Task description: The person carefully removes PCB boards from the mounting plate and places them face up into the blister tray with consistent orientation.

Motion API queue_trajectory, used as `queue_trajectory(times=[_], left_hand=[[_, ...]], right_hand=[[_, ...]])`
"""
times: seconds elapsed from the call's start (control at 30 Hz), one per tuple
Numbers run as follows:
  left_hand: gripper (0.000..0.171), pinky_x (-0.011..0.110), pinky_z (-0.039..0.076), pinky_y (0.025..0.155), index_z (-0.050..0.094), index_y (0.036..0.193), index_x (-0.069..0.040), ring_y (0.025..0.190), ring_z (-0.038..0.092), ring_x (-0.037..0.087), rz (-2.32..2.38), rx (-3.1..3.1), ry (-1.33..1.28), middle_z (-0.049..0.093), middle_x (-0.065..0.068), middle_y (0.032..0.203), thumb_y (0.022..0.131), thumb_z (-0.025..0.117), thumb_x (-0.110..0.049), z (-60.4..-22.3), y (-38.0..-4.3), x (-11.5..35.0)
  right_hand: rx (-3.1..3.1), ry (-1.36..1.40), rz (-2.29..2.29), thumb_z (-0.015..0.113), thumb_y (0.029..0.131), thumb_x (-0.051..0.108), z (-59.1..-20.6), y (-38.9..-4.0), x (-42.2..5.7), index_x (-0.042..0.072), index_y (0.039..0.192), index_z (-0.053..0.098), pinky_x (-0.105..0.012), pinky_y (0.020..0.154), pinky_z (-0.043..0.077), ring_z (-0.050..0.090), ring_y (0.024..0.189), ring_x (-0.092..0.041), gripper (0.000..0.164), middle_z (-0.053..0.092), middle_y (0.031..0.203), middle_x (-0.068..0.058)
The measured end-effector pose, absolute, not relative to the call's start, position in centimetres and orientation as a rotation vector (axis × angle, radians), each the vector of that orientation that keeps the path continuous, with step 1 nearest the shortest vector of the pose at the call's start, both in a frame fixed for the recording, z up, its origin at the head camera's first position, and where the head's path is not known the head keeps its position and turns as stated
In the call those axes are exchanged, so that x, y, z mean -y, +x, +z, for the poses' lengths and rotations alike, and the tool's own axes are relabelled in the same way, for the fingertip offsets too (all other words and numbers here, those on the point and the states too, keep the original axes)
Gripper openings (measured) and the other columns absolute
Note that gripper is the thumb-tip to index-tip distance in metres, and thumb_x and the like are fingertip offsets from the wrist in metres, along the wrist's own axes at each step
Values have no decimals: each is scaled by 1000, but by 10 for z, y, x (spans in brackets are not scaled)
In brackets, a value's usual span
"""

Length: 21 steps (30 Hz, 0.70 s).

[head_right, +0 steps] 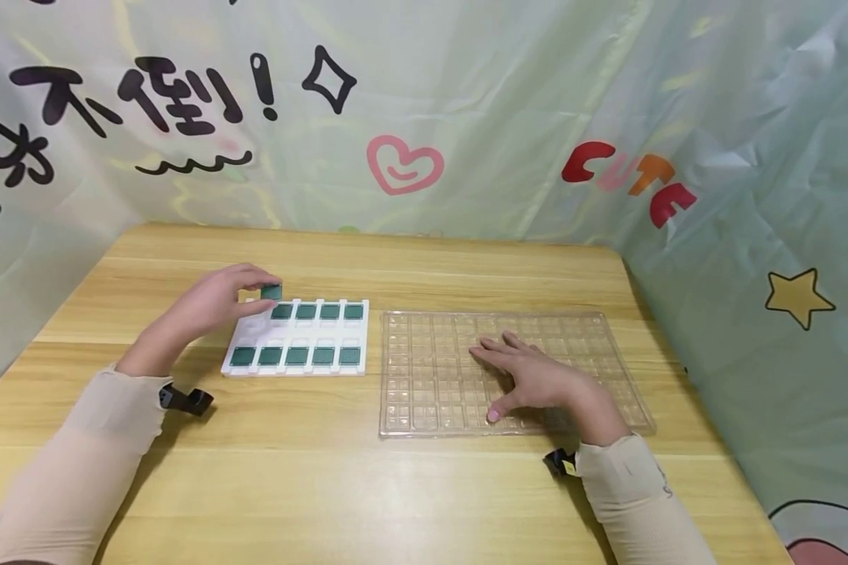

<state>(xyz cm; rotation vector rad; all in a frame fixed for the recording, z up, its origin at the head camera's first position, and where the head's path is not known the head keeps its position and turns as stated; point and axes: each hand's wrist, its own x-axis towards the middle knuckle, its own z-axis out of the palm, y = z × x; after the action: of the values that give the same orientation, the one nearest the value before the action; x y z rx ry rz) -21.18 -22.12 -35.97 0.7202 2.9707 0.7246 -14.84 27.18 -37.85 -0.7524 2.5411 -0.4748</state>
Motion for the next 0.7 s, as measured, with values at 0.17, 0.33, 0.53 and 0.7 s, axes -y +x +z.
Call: queue_trajectory(times=[0.17,0.33,0.53,0.7], left_hand=[[40,50,47,90,64,128,-6,108,57,30,763,-2947,742,60,12,122,92,71,-23,-355,-213,206],[40,48,48,92,63,129,-8,110,56,29,787,-2914,766,59,10,125,93,70,-25,-351,-214,190],[40,46,48,91,64,128,-9,107,57,27,800,-2893,803,60,8,123,93,70,-26,-349,-217,173],[39,44,49,90,65,126,-9,104,57,25,806,-2892,833,61,6,119,92,71,-25,-349,-218,160]], right_hand=[[-2543,-750,-483,79,68,58,-379,-148,-272,16,155,30,-72,106,11,0,145,-45,108,16,161,-12],[-2547,-772,-492,79,68,58,-380,-149,-272,16,156,27,-71,107,11,1,145,-45,111,10,162,-15],[-2548,-757,-484,79,67,59,-380,-149,-272,15,156,27,-71,107,10,1,145,-45,112,11,162,-16],[-2550,-752,-473,79,67,59,-380,-149,-271,15,156,26,-71,107,11,1,145,-45,112,11,162,-16]])
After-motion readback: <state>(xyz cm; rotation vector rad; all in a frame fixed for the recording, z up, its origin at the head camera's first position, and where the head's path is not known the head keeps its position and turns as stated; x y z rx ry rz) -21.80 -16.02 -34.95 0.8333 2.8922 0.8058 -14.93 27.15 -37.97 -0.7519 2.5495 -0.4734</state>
